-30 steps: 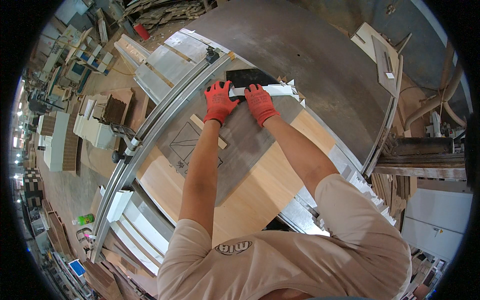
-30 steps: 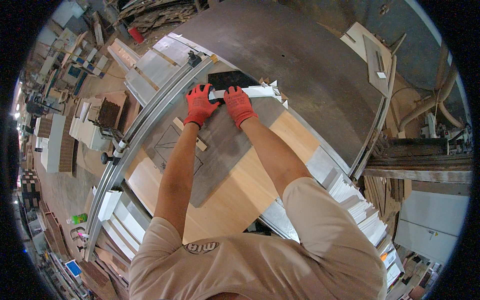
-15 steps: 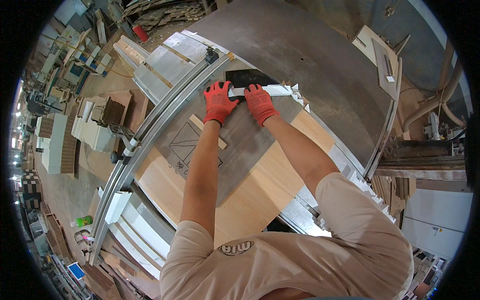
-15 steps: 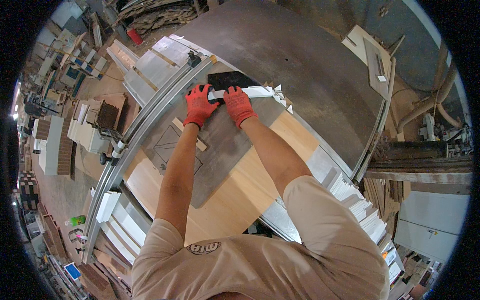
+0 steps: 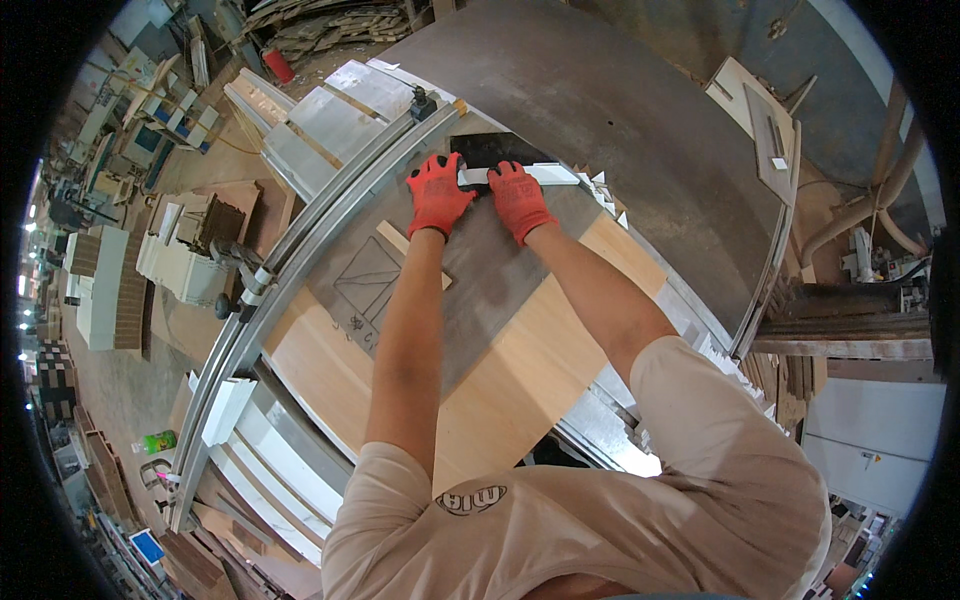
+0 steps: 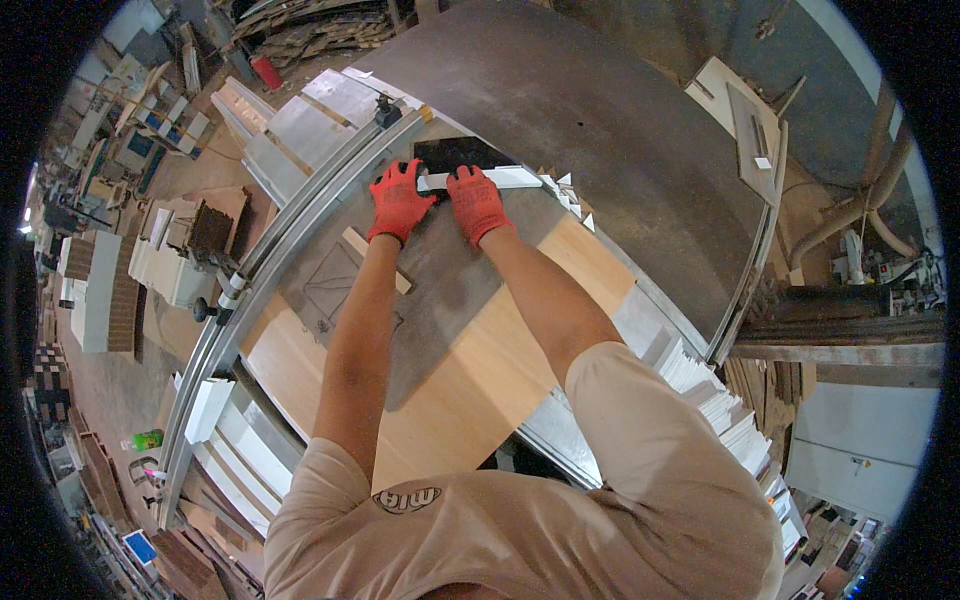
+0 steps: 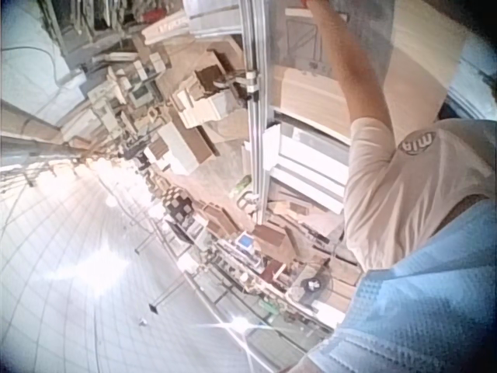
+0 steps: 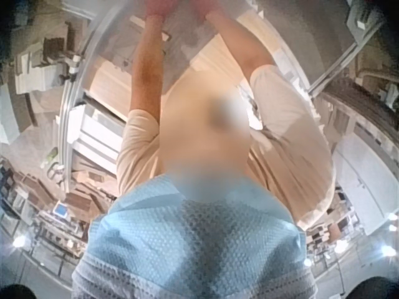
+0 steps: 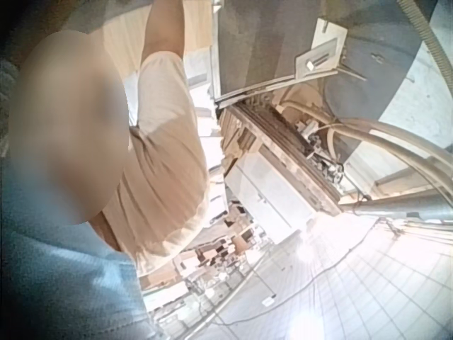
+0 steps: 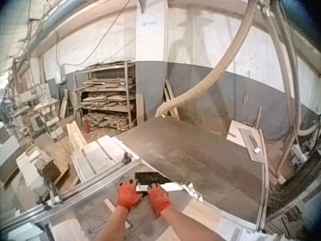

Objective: The person picks up white wooden strips, aligns them one at a time against a guide on a workshop table, and uses a compressed air nozzle to blow dust off the workspace and the items.

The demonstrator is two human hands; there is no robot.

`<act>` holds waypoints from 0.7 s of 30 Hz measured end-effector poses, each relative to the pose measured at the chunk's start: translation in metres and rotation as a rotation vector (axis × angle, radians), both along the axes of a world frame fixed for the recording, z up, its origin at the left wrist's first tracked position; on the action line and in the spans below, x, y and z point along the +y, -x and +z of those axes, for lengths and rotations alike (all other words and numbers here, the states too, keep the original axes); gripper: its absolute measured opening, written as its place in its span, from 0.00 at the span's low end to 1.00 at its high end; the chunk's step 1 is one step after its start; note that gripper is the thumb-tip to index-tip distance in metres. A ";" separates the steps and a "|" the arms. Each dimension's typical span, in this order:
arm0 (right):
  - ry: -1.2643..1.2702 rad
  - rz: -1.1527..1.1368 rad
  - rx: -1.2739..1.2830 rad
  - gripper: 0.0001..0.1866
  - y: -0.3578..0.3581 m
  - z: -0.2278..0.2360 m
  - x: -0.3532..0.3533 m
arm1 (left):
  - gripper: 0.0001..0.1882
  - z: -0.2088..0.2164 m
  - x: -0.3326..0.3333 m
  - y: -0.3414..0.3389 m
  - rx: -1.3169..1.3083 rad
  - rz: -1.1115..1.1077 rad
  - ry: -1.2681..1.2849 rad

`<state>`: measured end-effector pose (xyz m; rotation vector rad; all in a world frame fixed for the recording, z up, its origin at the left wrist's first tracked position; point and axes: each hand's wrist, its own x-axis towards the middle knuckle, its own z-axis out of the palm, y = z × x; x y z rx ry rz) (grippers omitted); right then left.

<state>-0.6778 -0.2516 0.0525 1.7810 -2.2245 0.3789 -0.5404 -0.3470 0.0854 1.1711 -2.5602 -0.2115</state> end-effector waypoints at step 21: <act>-0.075 -0.052 -0.049 0.22 0.003 0.001 0.001 | 0.42 0.001 0.002 0.008 -0.092 0.074 -0.023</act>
